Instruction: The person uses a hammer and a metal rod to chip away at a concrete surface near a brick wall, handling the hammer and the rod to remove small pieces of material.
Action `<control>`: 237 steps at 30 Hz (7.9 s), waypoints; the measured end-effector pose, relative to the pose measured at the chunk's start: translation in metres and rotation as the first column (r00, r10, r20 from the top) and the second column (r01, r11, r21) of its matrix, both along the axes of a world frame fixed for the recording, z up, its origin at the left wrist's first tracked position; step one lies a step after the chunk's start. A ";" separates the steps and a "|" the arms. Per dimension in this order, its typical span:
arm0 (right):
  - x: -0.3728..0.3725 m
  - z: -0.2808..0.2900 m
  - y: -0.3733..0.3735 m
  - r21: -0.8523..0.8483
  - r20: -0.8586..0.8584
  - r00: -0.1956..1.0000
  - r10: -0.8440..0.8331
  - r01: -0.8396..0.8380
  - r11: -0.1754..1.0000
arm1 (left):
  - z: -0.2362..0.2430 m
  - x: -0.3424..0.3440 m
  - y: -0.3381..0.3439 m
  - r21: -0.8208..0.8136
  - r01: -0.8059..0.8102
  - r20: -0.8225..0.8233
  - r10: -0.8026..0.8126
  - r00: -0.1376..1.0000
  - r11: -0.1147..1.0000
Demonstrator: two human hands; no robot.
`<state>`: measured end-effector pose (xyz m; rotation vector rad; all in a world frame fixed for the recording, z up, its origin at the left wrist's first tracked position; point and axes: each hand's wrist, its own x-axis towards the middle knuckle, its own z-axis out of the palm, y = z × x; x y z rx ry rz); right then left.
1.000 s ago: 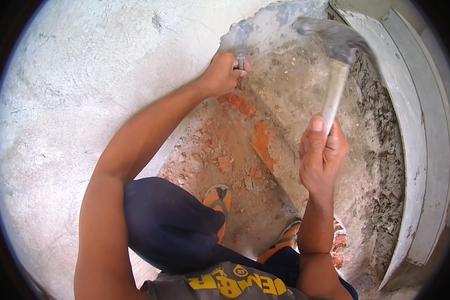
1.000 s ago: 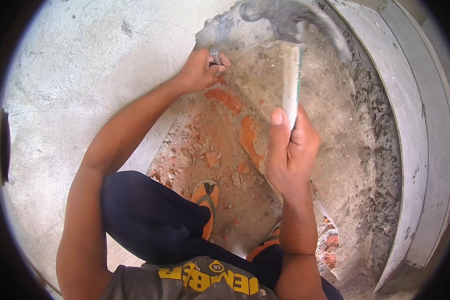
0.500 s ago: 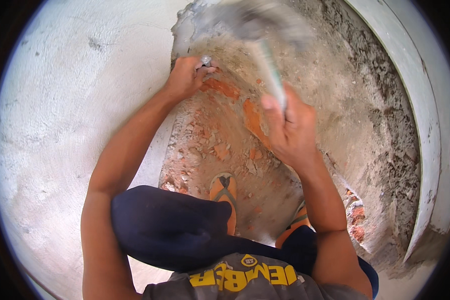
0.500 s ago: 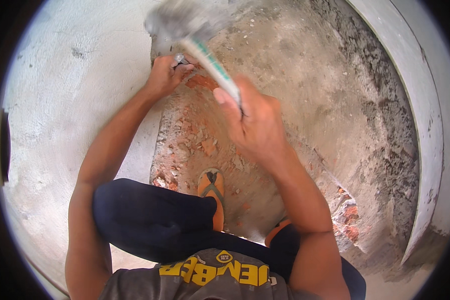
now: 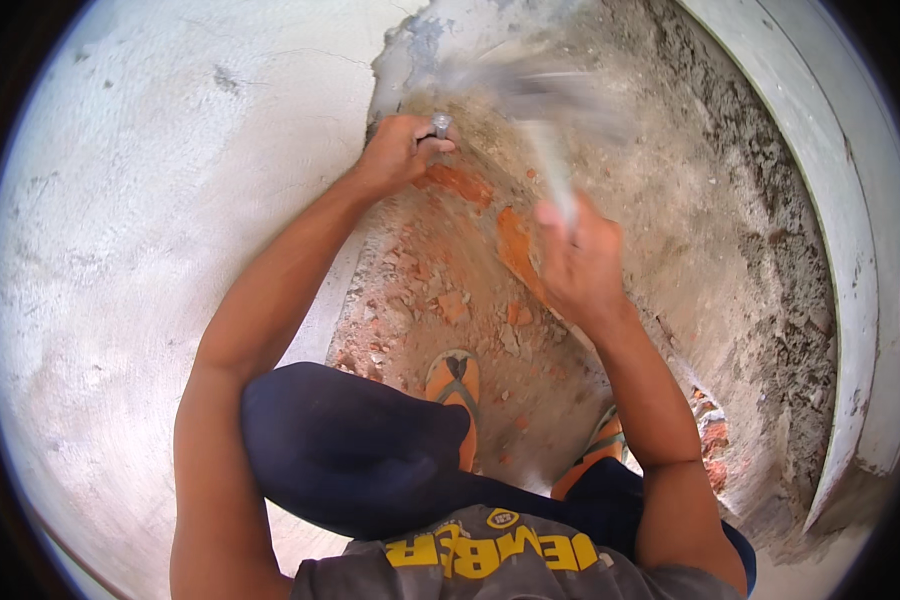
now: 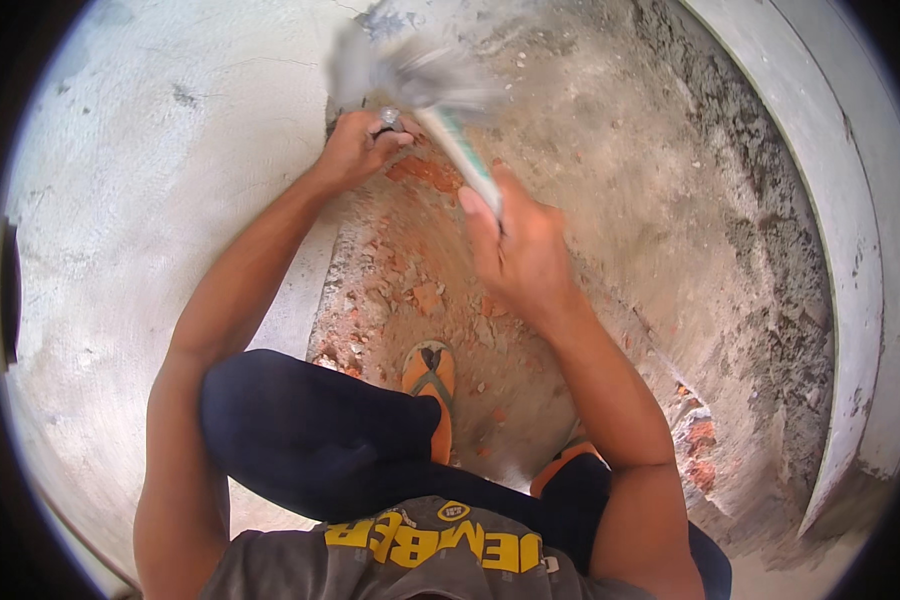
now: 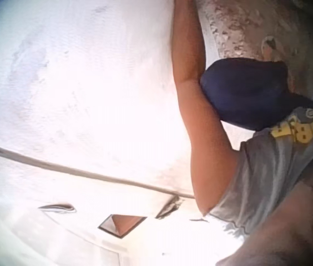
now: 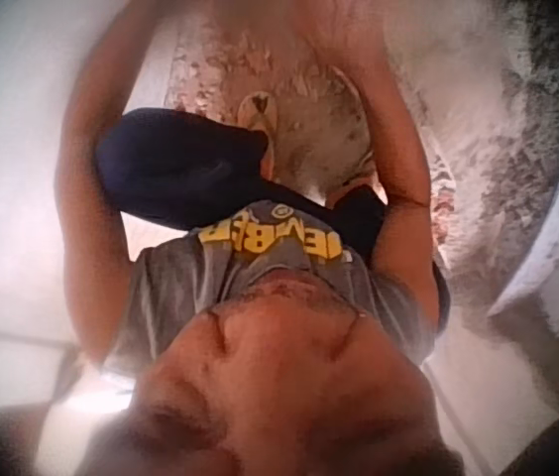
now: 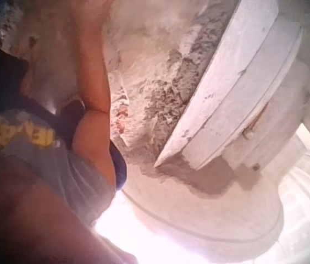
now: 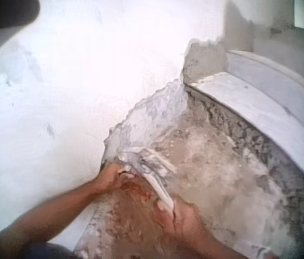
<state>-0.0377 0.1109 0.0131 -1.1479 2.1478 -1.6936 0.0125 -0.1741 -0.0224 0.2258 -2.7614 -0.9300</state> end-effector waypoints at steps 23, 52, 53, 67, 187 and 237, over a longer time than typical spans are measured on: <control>0.012 0.053 0.003 -0.537 0.135 0.991 0.015 0.060 0.841 | 0.010 0.008 -0.001 0.100 -0.079 0.143 0.064 0.988 0.992; -0.017 0.017 0.009 -0.103 0.303 0.950 -0.073 0.108 0.989 | 0.031 -0.003 0.026 0.163 -0.065 -0.110 0.083 0.990 0.984; -0.018 0.018 0.013 -0.112 0.313 0.946 -0.083 0.123 0.986 | 0.061 -0.004 0.040 0.145 -0.085 -0.003 0.086 0.996 0.986; -0.005 0.050 0.028 -0.227 0.236 0.971 0.028 0.027 0.974 | 0.044 0.006 0.007 -0.193 -0.038 -0.040 0.031 0.999 0.981; 0.033 0.036 0.011 -0.436 0.050 0.998 -0.038 0.055 0.898 | 0.025 0.030 0.013 -0.091 -0.058 -0.128 0.046 0.991 0.994; 0.020 0.022 0.018 -0.394 0.236 0.966 0.106 -0.005 0.919 | 0.020 0.023 0.009 -0.084 -0.097 -0.024 0.096 0.995 0.992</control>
